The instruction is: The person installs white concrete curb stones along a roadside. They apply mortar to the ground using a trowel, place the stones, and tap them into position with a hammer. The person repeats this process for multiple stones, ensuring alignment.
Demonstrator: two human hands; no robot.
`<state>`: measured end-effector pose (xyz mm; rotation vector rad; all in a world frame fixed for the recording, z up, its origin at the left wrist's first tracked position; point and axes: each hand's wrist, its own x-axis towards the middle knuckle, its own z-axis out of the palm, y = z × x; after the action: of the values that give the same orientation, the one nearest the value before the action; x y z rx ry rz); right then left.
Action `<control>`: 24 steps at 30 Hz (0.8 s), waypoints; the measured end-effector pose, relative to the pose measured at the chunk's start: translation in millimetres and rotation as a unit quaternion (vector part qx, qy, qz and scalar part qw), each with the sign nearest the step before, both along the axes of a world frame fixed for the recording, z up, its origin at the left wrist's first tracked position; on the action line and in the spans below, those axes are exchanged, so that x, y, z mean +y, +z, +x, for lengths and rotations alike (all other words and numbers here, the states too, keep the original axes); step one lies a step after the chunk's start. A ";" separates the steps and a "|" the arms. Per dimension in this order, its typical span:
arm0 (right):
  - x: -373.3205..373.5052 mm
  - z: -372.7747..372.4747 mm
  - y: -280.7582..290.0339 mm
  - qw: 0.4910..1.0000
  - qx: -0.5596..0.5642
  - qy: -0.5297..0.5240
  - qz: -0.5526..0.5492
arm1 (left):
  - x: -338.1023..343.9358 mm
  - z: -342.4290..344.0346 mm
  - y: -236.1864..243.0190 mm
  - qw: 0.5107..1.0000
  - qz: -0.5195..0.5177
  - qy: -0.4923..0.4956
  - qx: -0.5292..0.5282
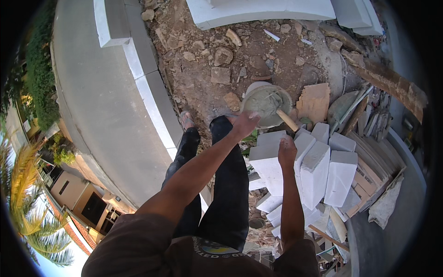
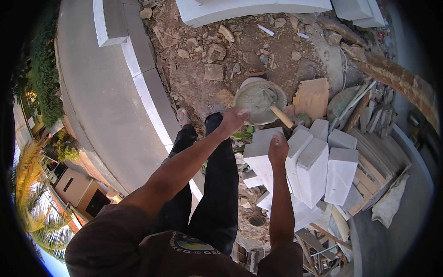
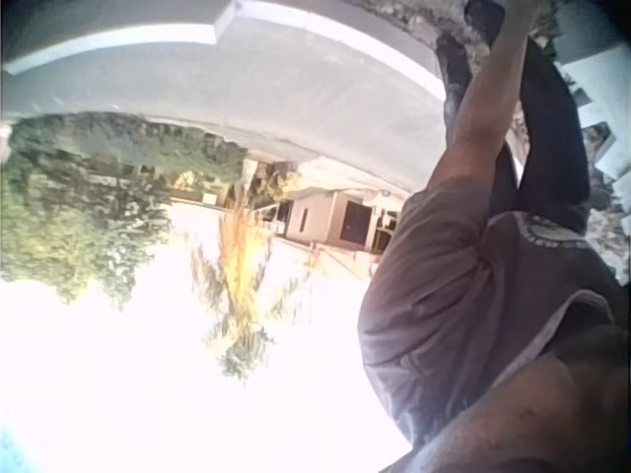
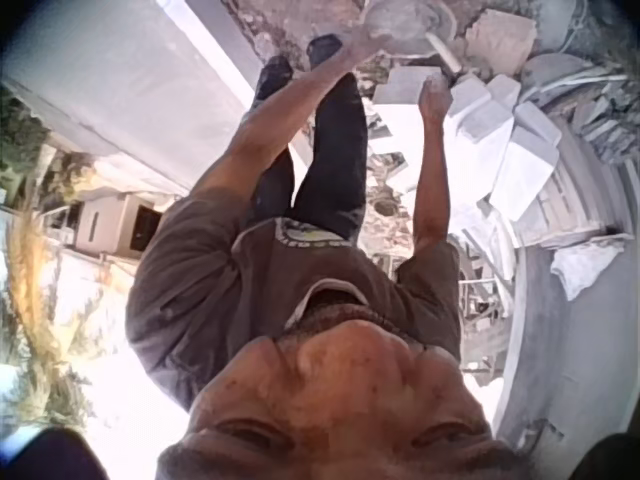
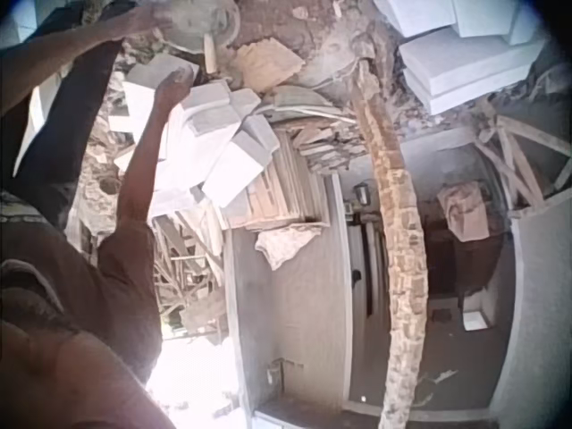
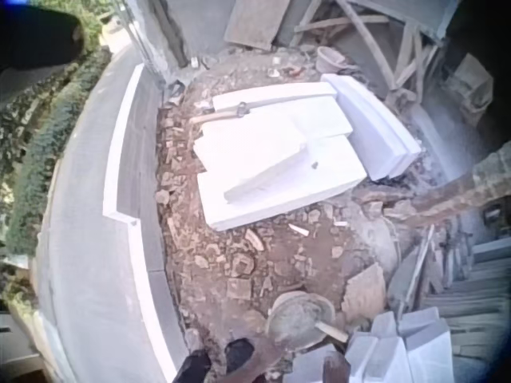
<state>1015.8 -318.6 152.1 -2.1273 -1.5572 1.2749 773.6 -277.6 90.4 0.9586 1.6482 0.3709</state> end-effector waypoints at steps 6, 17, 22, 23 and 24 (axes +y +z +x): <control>34.8 31.9 -80.8 0.927 -0.339 0.159 -0.029 | -21.0 -71.7 -21.8 0.983 -0.075 0.140 -0.093; 54.1 6.2 -102.8 0.920 -0.276 0.262 -0.092 | -276.5 -267.8 27.1 0.937 -0.259 0.233 0.002; 62.6 -6.7 -90.2 0.897 -0.310 0.309 -0.061 | -335.2 -261.8 28.8 0.958 -0.225 0.175 -0.001; 60.3 -11.7 -86.7 0.894 -0.314 0.312 -0.074 | -346.8 -264.3 28.5 0.956 -0.231 0.178 0.012; 58.6 -27.0 -77.5 0.889 -0.320 0.315 -0.087 | -362.2 -266.6 27.8 0.954 -0.237 0.180 0.023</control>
<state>988.8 -259.9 74.6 -2.3952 -2.6687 0.8979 507.0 -639.8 118.2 0.3080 1.8440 0.1789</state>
